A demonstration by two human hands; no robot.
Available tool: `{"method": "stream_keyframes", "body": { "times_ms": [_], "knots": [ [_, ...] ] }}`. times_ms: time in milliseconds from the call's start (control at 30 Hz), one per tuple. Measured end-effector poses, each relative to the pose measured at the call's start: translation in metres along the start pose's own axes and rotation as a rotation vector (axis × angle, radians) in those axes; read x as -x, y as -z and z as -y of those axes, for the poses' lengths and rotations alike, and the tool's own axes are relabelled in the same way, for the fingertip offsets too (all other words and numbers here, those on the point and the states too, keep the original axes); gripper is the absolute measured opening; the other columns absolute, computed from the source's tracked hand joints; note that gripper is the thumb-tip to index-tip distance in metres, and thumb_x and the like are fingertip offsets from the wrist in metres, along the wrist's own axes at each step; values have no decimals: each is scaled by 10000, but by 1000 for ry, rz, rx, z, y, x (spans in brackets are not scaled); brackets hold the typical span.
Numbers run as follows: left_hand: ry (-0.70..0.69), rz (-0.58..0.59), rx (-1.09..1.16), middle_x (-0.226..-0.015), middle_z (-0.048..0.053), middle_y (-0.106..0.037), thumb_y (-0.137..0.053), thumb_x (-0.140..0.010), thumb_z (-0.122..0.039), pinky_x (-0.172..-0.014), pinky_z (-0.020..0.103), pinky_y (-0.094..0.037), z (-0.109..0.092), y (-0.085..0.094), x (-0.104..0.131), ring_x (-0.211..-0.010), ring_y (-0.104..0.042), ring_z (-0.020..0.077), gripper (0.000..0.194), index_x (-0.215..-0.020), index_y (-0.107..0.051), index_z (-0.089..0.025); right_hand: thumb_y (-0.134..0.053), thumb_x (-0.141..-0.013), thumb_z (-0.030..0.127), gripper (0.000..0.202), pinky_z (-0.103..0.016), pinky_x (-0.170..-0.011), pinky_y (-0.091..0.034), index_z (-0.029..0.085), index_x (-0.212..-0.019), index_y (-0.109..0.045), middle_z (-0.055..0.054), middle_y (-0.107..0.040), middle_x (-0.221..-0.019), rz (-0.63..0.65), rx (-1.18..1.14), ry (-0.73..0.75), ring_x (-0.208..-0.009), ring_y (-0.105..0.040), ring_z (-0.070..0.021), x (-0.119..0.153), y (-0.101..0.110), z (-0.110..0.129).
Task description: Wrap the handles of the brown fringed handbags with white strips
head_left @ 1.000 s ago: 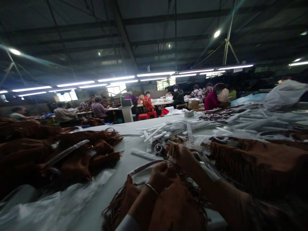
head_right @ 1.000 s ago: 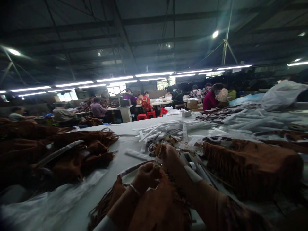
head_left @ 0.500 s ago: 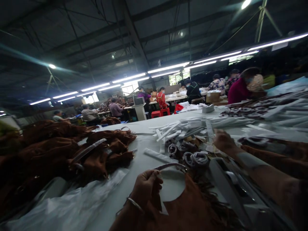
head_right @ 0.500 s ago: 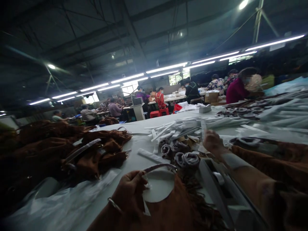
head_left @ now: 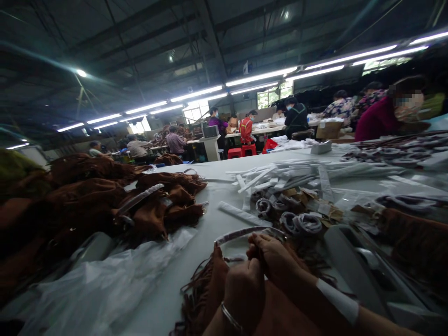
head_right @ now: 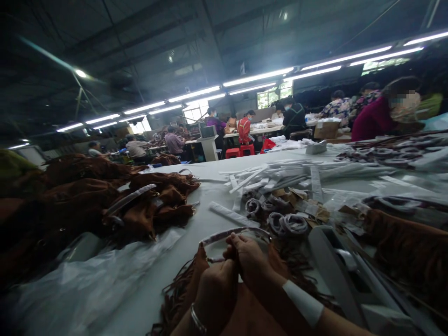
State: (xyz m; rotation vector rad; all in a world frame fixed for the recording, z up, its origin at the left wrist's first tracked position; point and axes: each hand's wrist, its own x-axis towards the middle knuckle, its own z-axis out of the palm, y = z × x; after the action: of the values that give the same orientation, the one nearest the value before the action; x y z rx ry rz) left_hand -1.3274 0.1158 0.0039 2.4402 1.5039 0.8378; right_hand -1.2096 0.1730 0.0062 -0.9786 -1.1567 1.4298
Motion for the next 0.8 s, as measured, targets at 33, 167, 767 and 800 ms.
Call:
{"method": "stream_keyframes", "body": {
  "times_ms": [33, 167, 767, 800],
  "knots": [
    [-3, 4, 75, -727, 130, -682, -414, -947, -243, -560, 305, -359, 5, 7, 4, -630, -622, 213, 299, -798, -668, -189, -567, -782, 568, 331, -272, -478, -412, 237, -771, -578, 11, -539, -579, -28, -31, -25, -507, -520, -157, -1, -1, 0],
    [234, -111, 404, -850, 94, -692, -612, -860, -463, -651, 295, -467, 28, 42, 6, -731, -629, 208, 311, -961, -700, -182, -601, -756, 489, 275, -246, -425, -306, 215, -750, -628, 57, -452, -479, -62, 123, -20, -407, -376, -112, 2, -10, -8],
    [433, 5, 582, -654, 20, -636, -566, -808, -385, -610, 251, -407, 157, 51, -26, -640, -542, 155, 285, -748, -708, -145, -619, -788, 349, 252, -232, -515, -348, 185, -621, -714, 6, -613, -577, 86, 594, 156, -541, -479, -132, -59, -31, -52],
    [472, 7, 575, -645, 17, -629, -574, -790, -384, -610, 252, -401, 170, 46, -31, -639, -536, 155, 278, -745, -708, -145, -612, -782, 336, 253, -230, -513, -335, 183, -602, -702, 10, -596, -563, 82, 627, 162, -535, -463, -126, -68, -29, -53]
  ]
}}
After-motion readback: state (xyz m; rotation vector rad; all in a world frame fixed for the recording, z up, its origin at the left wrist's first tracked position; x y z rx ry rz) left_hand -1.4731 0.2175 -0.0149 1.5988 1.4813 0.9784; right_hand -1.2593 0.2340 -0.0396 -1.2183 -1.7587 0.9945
